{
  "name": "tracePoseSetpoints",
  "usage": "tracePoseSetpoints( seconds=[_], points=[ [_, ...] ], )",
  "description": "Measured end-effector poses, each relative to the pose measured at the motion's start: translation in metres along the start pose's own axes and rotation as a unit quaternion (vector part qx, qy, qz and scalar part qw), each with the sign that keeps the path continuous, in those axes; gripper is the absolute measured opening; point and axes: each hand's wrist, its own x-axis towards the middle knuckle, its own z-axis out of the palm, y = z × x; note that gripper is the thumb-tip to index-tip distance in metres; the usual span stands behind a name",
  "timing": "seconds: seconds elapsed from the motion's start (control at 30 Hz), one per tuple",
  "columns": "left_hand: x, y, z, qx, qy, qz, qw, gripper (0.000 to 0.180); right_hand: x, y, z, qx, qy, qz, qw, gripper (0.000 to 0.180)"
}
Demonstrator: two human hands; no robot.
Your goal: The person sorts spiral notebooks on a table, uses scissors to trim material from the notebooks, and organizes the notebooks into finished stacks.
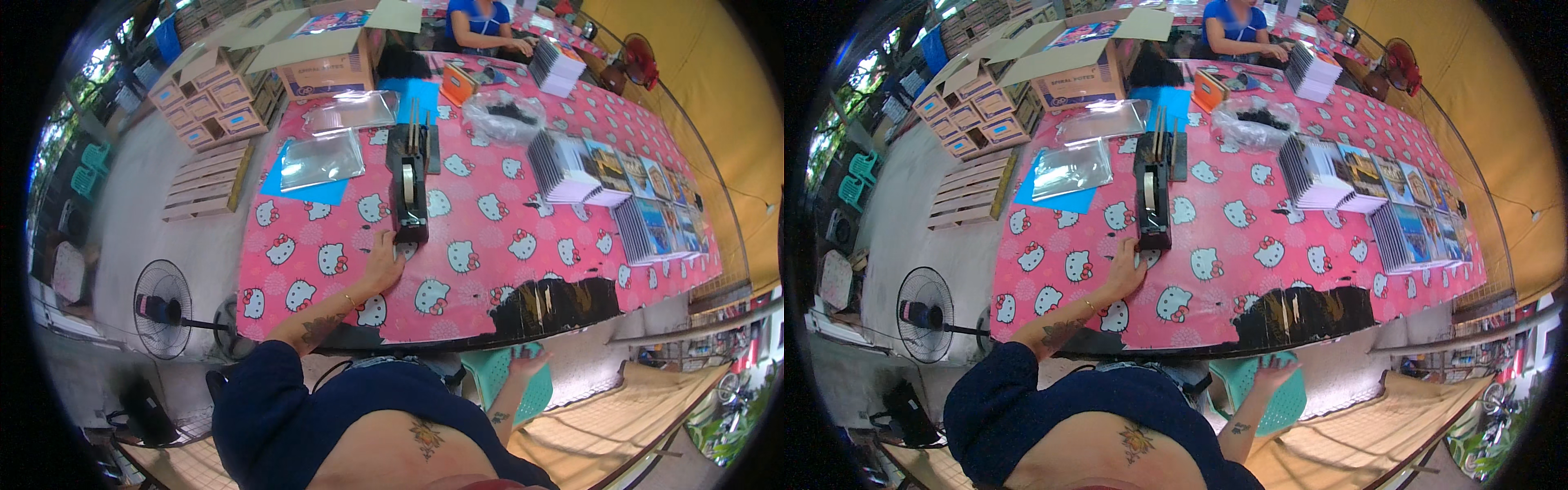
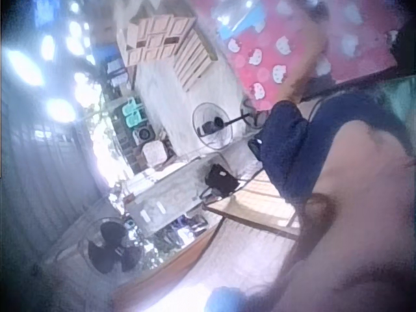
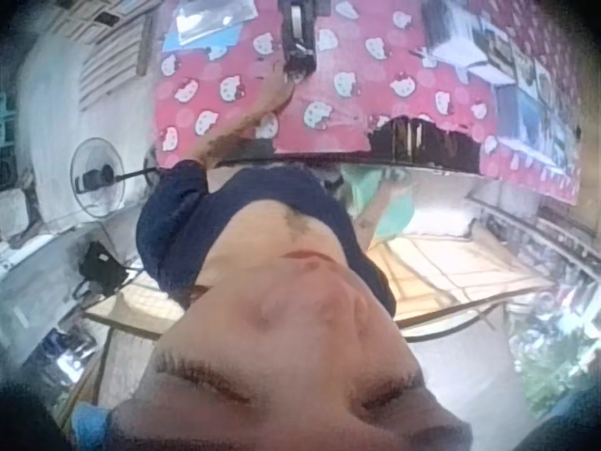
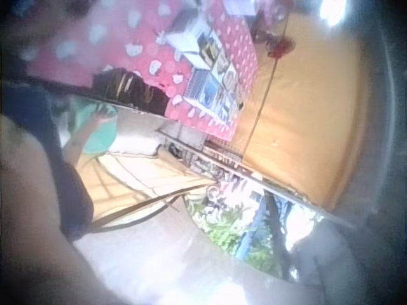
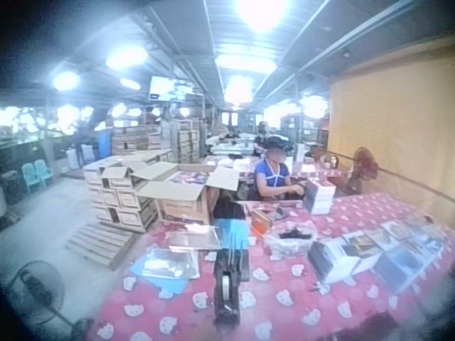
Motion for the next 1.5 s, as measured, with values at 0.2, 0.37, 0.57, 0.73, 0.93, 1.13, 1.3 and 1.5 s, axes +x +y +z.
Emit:
tracePoseSetpoints(
  seconds=[0.2, 0.37, 0.57, 0.73, 0.93, 1.13, 1.3, 1.5],
  points=[
    [0.095, -0.052, -0.025, 0.006, -0.028, -0.052, 0.998, 0.027, -0.025, -0.015, 0.091, -0.178, 0.001, -0.179, 0.968, 0.1],
    [0.17, -0.107, -0.042, 0.25, 0.017, 0.082, 0.965, 0.034, -0.019, -0.008, 0.093, -0.321, 0.124, -0.222, 0.912, 0.1],
    [0.189, -0.107, -0.03, 0.298, -0.03, 0.046, 0.953, 0.038, -0.013, -0.006, 0.085, -0.33, 0.117, -0.288, 0.891, 0.091],
    [0.18, -0.12, -0.024, 0.284, 0.053, 0.096, 0.952, 0.034, -0.018, -0.007, 0.087, -0.326, 0.078, -0.278, 0.9, 0.092],
    [0.18, -0.118, -0.022, 0.264, 0.058, 0.086, 0.959, 0.033, -0.02, -0.012, 0.088, -0.374, 0.105, -0.276, 0.879, 0.09],
    [0.179, -0.118, -0.024, 0.266, 0.061, 0.081, 0.959, 0.032, -0.019, -0.011, 0.094, -0.397, 0.159, -0.274, 0.861, 0.091],
    [0.179, -0.118, -0.023, 0.246, 0.068, 0.076, 0.964, 0.028, -0.019, -0.013, 0.091, -0.403, 0.131, -0.291, 0.858, 0.088],
    [0.177, -0.125, -0.023, 0.259, 0.083, 0.104, 0.957, 0.028, -0.018, -0.011, 0.088, -0.392, 0.097, -0.321, 0.856, 0.083]
  ],
)
